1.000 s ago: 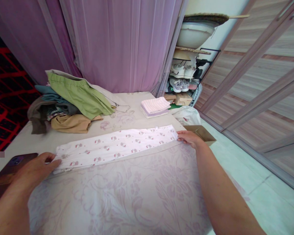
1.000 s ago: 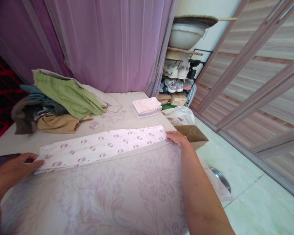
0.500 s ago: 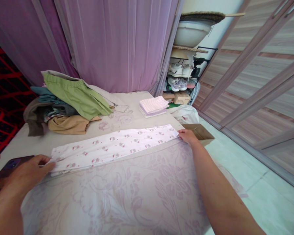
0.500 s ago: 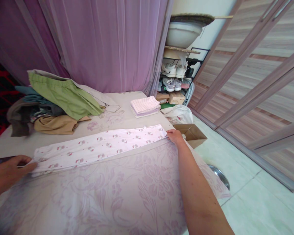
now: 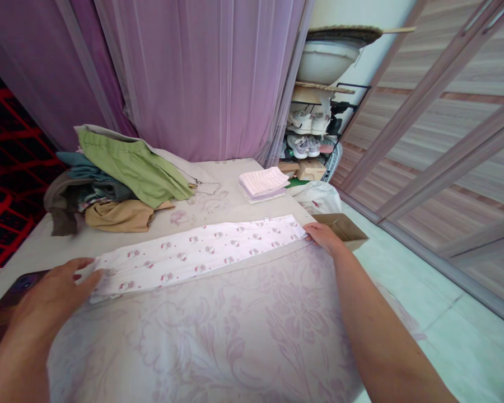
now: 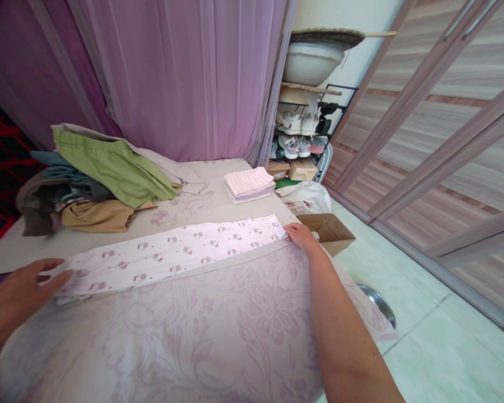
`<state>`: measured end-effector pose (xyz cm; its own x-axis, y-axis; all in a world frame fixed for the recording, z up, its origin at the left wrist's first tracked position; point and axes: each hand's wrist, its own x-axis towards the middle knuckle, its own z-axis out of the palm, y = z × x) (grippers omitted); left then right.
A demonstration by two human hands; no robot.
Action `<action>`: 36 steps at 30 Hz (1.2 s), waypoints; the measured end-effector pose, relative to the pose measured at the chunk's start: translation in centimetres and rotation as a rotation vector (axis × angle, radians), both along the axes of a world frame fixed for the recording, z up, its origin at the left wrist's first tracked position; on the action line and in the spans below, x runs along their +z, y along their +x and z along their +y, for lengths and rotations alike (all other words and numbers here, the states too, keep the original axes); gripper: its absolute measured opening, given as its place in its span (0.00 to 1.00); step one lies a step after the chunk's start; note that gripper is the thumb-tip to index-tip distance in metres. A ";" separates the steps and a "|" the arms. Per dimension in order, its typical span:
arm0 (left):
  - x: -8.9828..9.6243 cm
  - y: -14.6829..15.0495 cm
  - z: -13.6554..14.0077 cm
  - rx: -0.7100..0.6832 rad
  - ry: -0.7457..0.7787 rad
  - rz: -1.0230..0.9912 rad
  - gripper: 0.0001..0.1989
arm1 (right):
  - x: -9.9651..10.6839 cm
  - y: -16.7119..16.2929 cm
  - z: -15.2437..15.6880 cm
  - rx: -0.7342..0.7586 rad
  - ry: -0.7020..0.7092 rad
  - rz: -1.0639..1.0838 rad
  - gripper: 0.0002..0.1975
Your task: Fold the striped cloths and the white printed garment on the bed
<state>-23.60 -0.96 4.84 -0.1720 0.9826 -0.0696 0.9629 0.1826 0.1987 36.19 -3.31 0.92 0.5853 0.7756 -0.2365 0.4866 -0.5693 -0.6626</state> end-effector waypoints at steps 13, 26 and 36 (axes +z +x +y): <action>-1.9 7.6 -1.2 -0.596 -0.176 -0.119 0.14 | 0.7 0.1 -0.3 0.117 -0.127 -0.403 0.07; -1.4 7.4 -1.3 -0.650 -0.194 -0.123 0.14 | 1.1 -1.3 -0.2 0.103 -0.112 -0.584 0.13; -5.3 10.4 -1.5 -0.590 0.134 0.050 0.27 | -1.7 -7.3 2.6 0.537 -0.032 -0.666 0.29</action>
<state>-13.20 -2.48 -0.49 0.4046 0.9128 0.0556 0.9027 -0.4084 0.1354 28.91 -0.72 -0.76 0.1650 0.9863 0.0003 0.9779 -0.1635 -0.1301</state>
